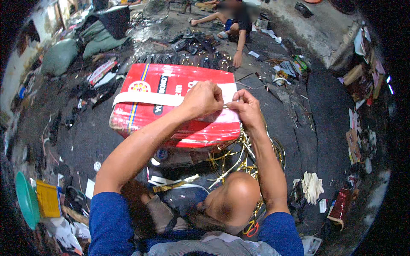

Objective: The person wraps a red rectangular box with white tape, repeatedly folding and securing the tape around the box. The person handles the box and tape by hand, adjusting the tape and smoothing it onto the box surface.

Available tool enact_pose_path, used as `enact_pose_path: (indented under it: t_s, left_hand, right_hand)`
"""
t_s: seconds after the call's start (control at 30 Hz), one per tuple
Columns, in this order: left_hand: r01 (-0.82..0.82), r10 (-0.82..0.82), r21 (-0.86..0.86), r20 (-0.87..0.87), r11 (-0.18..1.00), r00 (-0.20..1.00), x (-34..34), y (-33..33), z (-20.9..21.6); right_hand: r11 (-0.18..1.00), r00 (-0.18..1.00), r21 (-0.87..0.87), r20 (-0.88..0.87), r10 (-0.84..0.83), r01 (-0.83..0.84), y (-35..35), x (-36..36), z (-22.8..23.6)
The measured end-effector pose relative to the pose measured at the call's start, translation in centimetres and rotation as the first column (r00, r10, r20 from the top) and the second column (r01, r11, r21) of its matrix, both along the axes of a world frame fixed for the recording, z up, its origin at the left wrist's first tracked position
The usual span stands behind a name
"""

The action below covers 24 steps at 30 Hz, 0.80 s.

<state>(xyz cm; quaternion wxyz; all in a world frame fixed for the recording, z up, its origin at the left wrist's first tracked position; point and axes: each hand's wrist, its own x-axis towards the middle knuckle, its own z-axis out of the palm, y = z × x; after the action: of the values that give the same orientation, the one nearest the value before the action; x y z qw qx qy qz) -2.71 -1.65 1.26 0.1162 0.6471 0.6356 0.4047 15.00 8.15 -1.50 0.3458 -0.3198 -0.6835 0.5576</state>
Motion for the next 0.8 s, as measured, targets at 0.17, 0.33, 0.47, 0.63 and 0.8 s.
enact_pose_path:
  t_s: [0.17,0.33,0.47,0.63,0.8]
  left_hand:
    - [0.17,-0.169,0.062,-0.02,0.984,0.985,-1.2,0.2,0.1]
    - [0.202,-0.225,0.193,0.108,0.96,0.968,1.2,2.0,-1.2]
    - [0.162,-0.196,0.234,0.131,0.959,0.972,1.0,0.2,-1.0]
    - [0.147,-0.171,0.119,0.225,0.982,0.959,2.5,1.0,-1.8]
    - [0.161,-0.186,0.107,0.285,0.981,0.94,3.4,1.4,-1.2]
  right_hand:
    - [0.993,0.986,0.053,-0.141,-0.094,0.102,-1.1,0.6,-1.5]
    - [0.903,0.99,0.422,0.065,-0.123,0.085,-0.4,2.2,-1.4]
    - [0.984,0.995,0.165,-0.086,-0.055,0.068,-1.6,0.6,-0.7]
    - [0.811,0.852,-0.543,-0.512,-0.113,-0.219,-2.7,2.0,-2.7]
    - [0.716,0.811,-0.616,-0.572,-0.121,-0.328,-2.4,2.1,-3.6]
